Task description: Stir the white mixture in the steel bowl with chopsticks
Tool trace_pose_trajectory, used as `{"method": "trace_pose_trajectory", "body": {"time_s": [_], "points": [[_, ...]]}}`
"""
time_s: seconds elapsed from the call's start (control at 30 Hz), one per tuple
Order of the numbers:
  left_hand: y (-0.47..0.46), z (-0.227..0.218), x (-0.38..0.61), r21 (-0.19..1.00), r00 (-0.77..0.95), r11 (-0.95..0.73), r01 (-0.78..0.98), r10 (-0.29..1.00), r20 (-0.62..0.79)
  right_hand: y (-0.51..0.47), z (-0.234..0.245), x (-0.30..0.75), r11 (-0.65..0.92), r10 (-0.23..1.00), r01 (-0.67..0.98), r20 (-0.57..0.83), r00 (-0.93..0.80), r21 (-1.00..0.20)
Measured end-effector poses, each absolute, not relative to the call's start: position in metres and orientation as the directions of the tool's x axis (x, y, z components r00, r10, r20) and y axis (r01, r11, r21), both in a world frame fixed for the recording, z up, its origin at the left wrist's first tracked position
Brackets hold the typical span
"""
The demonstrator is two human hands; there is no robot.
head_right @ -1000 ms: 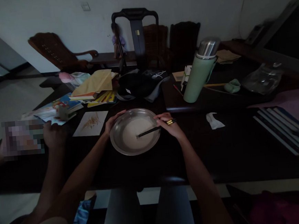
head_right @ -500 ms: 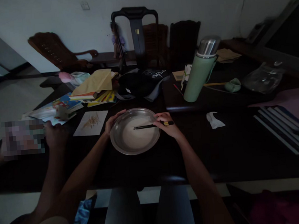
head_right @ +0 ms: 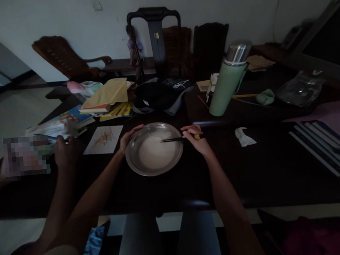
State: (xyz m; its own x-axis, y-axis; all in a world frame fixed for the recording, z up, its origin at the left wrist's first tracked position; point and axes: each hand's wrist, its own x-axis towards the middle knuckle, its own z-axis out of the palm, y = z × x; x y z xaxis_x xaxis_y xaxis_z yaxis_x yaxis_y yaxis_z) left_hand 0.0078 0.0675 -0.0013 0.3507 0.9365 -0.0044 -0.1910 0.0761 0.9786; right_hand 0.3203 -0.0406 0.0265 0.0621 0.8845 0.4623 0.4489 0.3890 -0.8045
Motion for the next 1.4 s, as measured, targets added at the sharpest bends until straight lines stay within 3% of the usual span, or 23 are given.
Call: {"method": "trace_pose_trajectory", "body": {"time_s": [0.13,0.23,0.33,0.43,0.53,0.63,0.73,0.83,0.93,1.03,1.23,1.4], "points": [[0.067,0.001,0.009,0.977,0.354,0.09,-0.195,0.935,-0.016,-0.043,0.029,0.321,0.393,0.905,0.364,0.426,0.011,-0.845],[0.066,0.002,0.009,0.975,0.337,0.096,-0.202,0.941,-0.023,-0.043,0.027,0.312,0.396,0.913,0.417,0.399,-0.084,-0.818],[0.065,0.005,0.011,0.97,0.311,0.107,-0.217,0.95,-0.035,-0.041,0.026,0.313,0.38,0.902,0.48,0.433,0.0,-0.791],[0.063,0.007,0.012,0.962,0.306,0.124,-0.244,0.951,-0.045,-0.042,0.028,0.321,0.389,0.878,0.438,0.47,0.092,-0.811],[0.061,0.008,0.012,0.95,0.307,0.149,-0.276,0.95,-0.06,-0.044,0.029,0.318,0.409,0.897,0.373,0.441,0.001,-0.832],[0.062,0.007,0.011,0.937,0.329,0.173,-0.303,0.942,-0.067,-0.042,0.026,0.31,0.409,0.907,0.421,0.412,-0.089,-0.809],[0.064,0.005,0.011,0.922,0.372,0.189,-0.338,0.927,-0.054,-0.04,0.025,0.312,0.388,0.897,0.481,0.443,0.0,-0.787],[0.066,0.003,0.011,0.917,0.384,0.196,-0.346,0.922,-0.052,-0.041,0.027,0.319,0.4,0.87,0.429,0.483,0.101,-0.81],[0.066,0.002,0.01,0.919,0.394,0.205,-0.338,0.917,-0.06,-0.043,0.029,0.317,0.414,0.889,0.378,0.457,0.027,-0.828],[0.066,0.002,0.008,0.922,0.397,0.193,-0.334,0.916,-0.048,-0.042,0.026,0.311,0.389,0.912,0.432,0.407,-0.053,-0.814],[0.064,0.005,0.01,0.937,0.383,0.147,-0.318,0.924,-0.015,-0.041,0.028,0.32,0.371,0.884,0.423,0.454,0.112,-0.827],[0.066,0.004,0.013,0.955,0.327,0.056,-0.292,0.944,0.044,-0.042,0.027,0.312,0.389,0.914,0.405,0.403,-0.055,-0.827]]}}
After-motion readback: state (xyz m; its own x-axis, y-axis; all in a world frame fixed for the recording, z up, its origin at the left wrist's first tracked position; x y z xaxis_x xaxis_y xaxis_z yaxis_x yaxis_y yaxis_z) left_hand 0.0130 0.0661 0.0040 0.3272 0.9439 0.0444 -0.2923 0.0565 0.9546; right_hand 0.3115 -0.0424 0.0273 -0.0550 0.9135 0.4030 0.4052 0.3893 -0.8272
